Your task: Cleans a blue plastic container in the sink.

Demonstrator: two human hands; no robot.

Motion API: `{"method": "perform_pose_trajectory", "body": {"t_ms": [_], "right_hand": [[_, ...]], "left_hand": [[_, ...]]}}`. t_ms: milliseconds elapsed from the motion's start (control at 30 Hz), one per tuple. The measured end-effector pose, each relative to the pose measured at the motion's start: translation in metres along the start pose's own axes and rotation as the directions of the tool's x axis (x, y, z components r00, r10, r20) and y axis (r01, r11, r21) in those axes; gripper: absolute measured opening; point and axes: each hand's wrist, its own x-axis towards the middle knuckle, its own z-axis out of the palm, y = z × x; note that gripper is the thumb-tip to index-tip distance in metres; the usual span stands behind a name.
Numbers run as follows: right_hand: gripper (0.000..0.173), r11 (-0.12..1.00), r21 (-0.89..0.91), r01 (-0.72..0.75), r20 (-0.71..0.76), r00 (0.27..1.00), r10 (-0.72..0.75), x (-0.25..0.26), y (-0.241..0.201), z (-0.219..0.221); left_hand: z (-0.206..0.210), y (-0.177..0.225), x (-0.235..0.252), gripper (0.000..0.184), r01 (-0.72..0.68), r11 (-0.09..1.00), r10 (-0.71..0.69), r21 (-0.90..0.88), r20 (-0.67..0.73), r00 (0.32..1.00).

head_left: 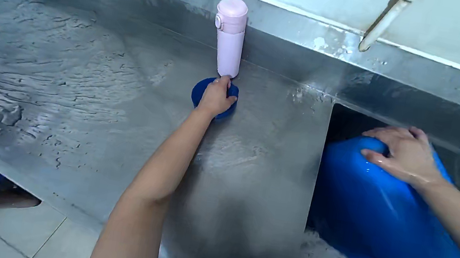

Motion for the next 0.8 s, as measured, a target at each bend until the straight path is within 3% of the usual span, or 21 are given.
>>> {"method": "perform_pose_trajectory", "body": {"t_ms": [67, 167, 233, 267, 333, 400, 467, 500, 533, 567, 600, 633, 667, 700, 733, 767, 800], "right_hand": [[0.051, 1.0, 0.027, -0.009, 0.046, 0.999, 0.008, 0.003, 0.019, 0.002], [0.058, 0.981, -0.035, -0.193, -0.015, 0.981, 0.192, 0.005, 0.023, -0.004], [0.056, 0.991, -0.003, -0.137, -0.048, 0.989, 0.137, -0.006, 0.021, -0.011], [0.055, 0.991, 0.029, -0.13, -0.037, 0.991, 0.131, -0.013, 0.03, -0.014], [0.061, 0.965, 0.027, -0.262, -0.019, 0.965, 0.262, -0.016, 0.049, -0.017], [0.068, 0.907, 0.001, -0.42, -0.03, 0.907, 0.42, -0.013, 0.042, -0.022], [0.068, 0.95, 0.01, -0.313, -0.081, 0.946, 0.313, -0.019, 0.027, -0.019], [0.066, 0.978, 0.023, -0.207, -0.116, 0.971, 0.208, -0.024, 0.03, -0.016], [0.064, 0.987, 0.058, -0.152, -0.118, 0.98, 0.158, -0.028, 0.039, -0.018], [0.065, 0.979, 0.077, -0.188, -0.095, 0.976, 0.195, -0.033, 0.05, -0.02], [0.067, 0.95, 0.071, -0.304, -0.068, 0.949, 0.308, -0.036, 0.059, -0.023], [0.072, 0.897, 0.046, -0.441, -0.057, 0.895, 0.443, -0.037, 0.065, -0.027], [0.076, 0.85, 0.042, -0.525, -0.073, 0.847, 0.527, -0.041, 0.066, -0.029], [0.078, 0.84, 0.046, -0.541, -0.103, 0.834, 0.542, -0.046, 0.064, -0.031], [0.076, 0.86, 0.056, -0.507, -0.13, 0.85, 0.51, -0.053, 0.065, -0.032], [0.072, 0.881, 0.075, -0.467, -0.137, 0.87, 0.473, -0.063, 0.07, -0.033], [0.068, 0.877, 0.087, -0.473, -0.107, 0.871, 0.48, -0.076, 0.08, -0.038]], "left_hand": [[0.006, 0.003, -0.001, 0.041, -0.004, 1.0, 0.005, 0.014, -0.007, 1.0], [-0.002, 0.015, -0.01, 0.038, -0.074, 0.978, 0.078, 0.193, -0.017, 0.997], [-0.01, 0.013, -0.018, 0.034, -0.067, 0.956, 0.045, 0.284, 0.083, 0.996], [-0.005, 0.008, -0.027, 0.042, -0.067, 0.944, 0.023, 0.323, 0.138, 0.99], [0.014, -0.002, -0.043, 0.051, -0.117, 0.912, 0.05, 0.392, 0.177, 0.983], [0.03, -0.013, -0.051, 0.035, -0.187, 0.901, 0.169, 0.391, 0.081, 0.982], [0.028, -0.024, -0.057, 0.031, -0.167, 0.964, 0.193, 0.208, -0.112, 0.975], [0.016, -0.026, -0.063, 0.037, -0.106, 0.994, 0.101, -0.012, -0.199, 0.975], [0.002, -0.03, -0.07, 0.038, -0.061, 0.939, -0.039, -0.34, -0.279, 0.959], [-0.013, -0.038, -0.074, 0.032, -0.052, 0.757, -0.173, -0.651, -0.276, 0.945], [-0.03, -0.048, -0.077, 0.029, -0.06, 0.486, -0.247, -0.872, -0.203, 0.948], [-0.045, -0.061, -0.08, 0.032, -0.062, 0.269, -0.267, -0.961, -0.136, 0.954], [-0.058, -0.076, -0.082, 0.037, -0.088, 0.206, -0.269, -0.974, -0.143, 0.953], [-0.068, -0.092, -0.078, 0.04, -0.121, 0.319, -0.259, -0.94, -0.209, 0.943], [-0.071, -0.104, -0.074, 0.038, -0.112, 0.599, -0.235, -0.793, -0.307, 0.922], [-0.069, -0.115, -0.07, 0.037, -0.034, 0.888, -0.149, -0.459, -0.356, 0.922], [-0.065, -0.127, -0.067, 0.044, -0.01, 1.0, 0.008, -0.007, -0.295, 0.956]]}}
